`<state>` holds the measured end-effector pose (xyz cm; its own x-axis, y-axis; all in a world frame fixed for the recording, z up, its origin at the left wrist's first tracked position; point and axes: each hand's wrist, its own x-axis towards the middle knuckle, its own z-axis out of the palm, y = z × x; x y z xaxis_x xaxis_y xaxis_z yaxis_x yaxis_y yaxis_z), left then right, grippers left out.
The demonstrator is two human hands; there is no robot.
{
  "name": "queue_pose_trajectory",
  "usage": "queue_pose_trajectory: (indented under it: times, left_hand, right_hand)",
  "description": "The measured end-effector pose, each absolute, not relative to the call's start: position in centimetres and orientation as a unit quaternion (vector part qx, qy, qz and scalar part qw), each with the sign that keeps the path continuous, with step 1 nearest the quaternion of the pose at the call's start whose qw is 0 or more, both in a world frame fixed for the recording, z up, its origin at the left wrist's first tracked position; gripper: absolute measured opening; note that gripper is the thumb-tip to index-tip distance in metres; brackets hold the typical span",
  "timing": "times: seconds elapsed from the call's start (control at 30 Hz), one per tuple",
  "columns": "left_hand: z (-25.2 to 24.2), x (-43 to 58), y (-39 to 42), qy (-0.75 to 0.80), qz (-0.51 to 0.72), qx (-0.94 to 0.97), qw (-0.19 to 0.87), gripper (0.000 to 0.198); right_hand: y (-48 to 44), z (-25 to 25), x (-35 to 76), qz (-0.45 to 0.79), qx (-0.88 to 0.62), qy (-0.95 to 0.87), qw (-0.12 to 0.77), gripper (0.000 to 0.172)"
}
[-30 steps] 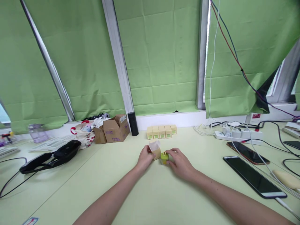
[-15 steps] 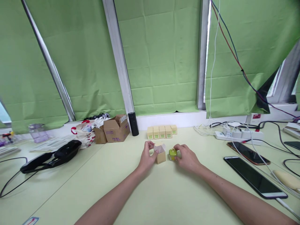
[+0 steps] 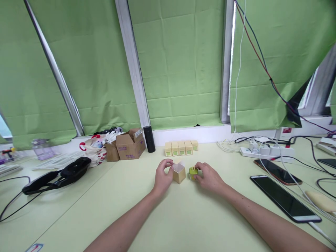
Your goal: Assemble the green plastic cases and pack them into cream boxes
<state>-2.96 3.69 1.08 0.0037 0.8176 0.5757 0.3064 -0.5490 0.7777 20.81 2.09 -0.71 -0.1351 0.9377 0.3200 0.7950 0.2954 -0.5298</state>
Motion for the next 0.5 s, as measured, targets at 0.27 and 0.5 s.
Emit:
queue_pose_trajectory:
  times: [0.27,0.5]
  left_hand:
    - [0.3,-3.3,5.0,0.423,0.568,0.642,0.292,0.035]
    - [-0.2,-3.7,5.7,0.411,0.558,0.606,0.39,0.055]
  right_hand:
    - [2.2,-0.6,20.9,0.151,-0.558,-0.746,0.331,0.018]
    - [3.3,-0.6,21.6,0.174,-0.542,-0.69,0.447,0.027]
